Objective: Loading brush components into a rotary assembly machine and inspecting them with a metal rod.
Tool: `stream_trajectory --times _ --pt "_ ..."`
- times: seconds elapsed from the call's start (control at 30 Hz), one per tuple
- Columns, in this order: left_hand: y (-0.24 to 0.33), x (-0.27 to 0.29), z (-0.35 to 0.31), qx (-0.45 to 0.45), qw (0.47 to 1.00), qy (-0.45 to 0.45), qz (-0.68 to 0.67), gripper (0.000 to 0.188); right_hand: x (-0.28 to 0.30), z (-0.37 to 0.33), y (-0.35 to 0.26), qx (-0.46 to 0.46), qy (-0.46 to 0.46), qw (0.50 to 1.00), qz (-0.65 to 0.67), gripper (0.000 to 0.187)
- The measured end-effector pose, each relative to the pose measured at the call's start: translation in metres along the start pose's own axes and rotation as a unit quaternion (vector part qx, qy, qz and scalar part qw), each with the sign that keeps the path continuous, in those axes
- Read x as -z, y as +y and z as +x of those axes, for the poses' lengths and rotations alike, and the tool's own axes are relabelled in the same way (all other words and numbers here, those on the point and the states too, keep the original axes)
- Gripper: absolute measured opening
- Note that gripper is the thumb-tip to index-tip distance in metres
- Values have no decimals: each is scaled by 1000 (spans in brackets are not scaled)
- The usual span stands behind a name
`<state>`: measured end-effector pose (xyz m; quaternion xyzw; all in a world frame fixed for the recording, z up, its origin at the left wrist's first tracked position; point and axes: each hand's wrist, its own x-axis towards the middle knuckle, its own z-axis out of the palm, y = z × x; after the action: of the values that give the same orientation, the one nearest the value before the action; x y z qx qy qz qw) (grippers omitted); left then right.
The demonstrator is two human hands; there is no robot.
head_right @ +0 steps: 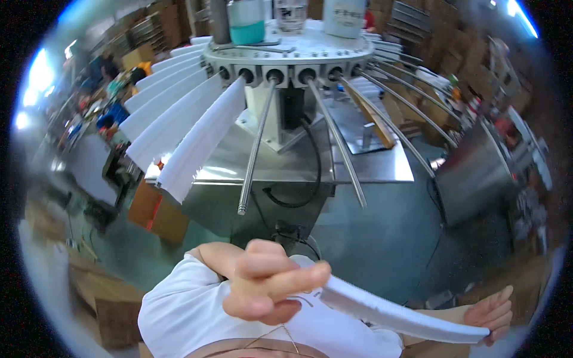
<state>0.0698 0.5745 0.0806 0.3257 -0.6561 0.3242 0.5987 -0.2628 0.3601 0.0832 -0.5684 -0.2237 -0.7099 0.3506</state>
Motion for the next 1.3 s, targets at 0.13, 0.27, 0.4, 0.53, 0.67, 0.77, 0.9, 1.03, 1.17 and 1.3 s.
stream_trajectory --times 0.13,0.27,0.4,0.53,0.67,0.77,0.9,1.03,1.17,1.3 --pt "-1 18 8 65 996 -19 -55 67 -40 -10 -35 44 -15 986 -161 10" --pt "-8 37 12 8 998 20 -53 50 -72 -8 -53 61 -43 977 -198 11" --pt "-19 65 14 24 997 -74 -28 56 -108 -11 -64 91 -80 960 -254 5" --pt "-28 75 5 38 995 -57 -68 53 -156 -21 -85 117 -107 906 -393 10" --pt "-38 82 -5 63 990 -66 -108 56 -195 -30 -85 167 -125 911 -357 20" --pt "-46 84 -11 65 981 -51 -175 55 -217 -35 -78 234 -89 895 -370 23" --pt "-53 82 -17 102 972 -24 -208 57 -240 -36 -80 299 -134 867 -375 29" --pt "-59 80 -21 103 981 -5 -167 52 -256 -36 -88 294 -187 832 -432 33" --pt "-62 82 -22 82 993 -28 -80 52 -265 -37 -84 326 -256 812 -410 21" --pt "-66 85 -21 21 995 -65 68 52 -276 -34 -86 326 -301 789 -425 13"
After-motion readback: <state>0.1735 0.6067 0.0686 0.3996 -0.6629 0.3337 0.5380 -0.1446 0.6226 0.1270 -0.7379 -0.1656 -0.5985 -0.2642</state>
